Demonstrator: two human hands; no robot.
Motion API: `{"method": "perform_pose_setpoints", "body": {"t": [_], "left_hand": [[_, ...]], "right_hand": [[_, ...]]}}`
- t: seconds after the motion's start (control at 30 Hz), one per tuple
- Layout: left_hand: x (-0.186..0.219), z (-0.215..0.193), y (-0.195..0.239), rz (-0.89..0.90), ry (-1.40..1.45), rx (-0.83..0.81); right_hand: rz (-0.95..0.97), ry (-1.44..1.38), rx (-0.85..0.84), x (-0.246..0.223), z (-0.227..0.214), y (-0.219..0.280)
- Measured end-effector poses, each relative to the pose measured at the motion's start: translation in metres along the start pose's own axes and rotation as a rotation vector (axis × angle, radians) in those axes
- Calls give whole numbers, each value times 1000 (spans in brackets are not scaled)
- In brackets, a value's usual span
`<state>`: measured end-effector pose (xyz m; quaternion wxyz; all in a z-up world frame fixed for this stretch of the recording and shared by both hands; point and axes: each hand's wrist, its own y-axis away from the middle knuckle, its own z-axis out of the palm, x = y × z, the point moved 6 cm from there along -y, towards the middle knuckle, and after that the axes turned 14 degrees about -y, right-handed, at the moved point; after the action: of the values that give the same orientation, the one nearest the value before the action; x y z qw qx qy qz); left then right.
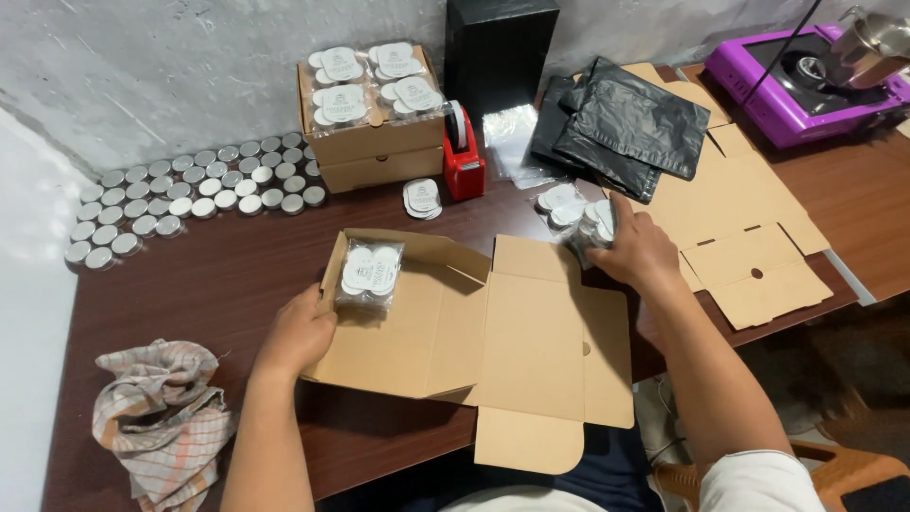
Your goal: Assembling a cardboard box, filling it with packaged items, and wrapping it in a plastic shipping bag.
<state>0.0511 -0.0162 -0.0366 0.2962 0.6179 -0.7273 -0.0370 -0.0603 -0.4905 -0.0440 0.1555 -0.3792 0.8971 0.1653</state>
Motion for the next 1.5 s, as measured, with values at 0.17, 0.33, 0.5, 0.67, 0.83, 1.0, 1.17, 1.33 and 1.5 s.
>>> {"method": "perform_pose_setpoints", "body": {"t": [0.17, 0.33, 0.5, 0.67, 0.83, 1.0, 1.17, 1.33, 1.5], "left_hand": [[-2, 1, 0, -8, 10, -1], [2, -2, 3, 18, 19, 15], [-10, 5, -12, 16, 38, 30], [-23, 7, -18, -5, 75, 59], [10, -13, 17, 31, 134, 38], [-4, -7, 10, 33, 186, 55], [-1, -7, 12, 48, 205, 38], [4, -11, 17, 77, 211, 51], [-4, -9, 11, 89, 203, 59]], "right_hand": [[-11, -69, 51, 9, -9, -8], [-21, -170, 83, 21, -16, -15], [-88, -279, 150, -7, -38, 15], [-173, -378, -2, -46, -23, 38], [-772, -526, -445, -125, 37, 109], [-851, -161, -647, -217, 78, 199], [-938, -3, -566, -235, 112, 207], [-885, -6, -669, -212, 98, 188], [-1271, -106, -295, -207, 156, 176]]}}
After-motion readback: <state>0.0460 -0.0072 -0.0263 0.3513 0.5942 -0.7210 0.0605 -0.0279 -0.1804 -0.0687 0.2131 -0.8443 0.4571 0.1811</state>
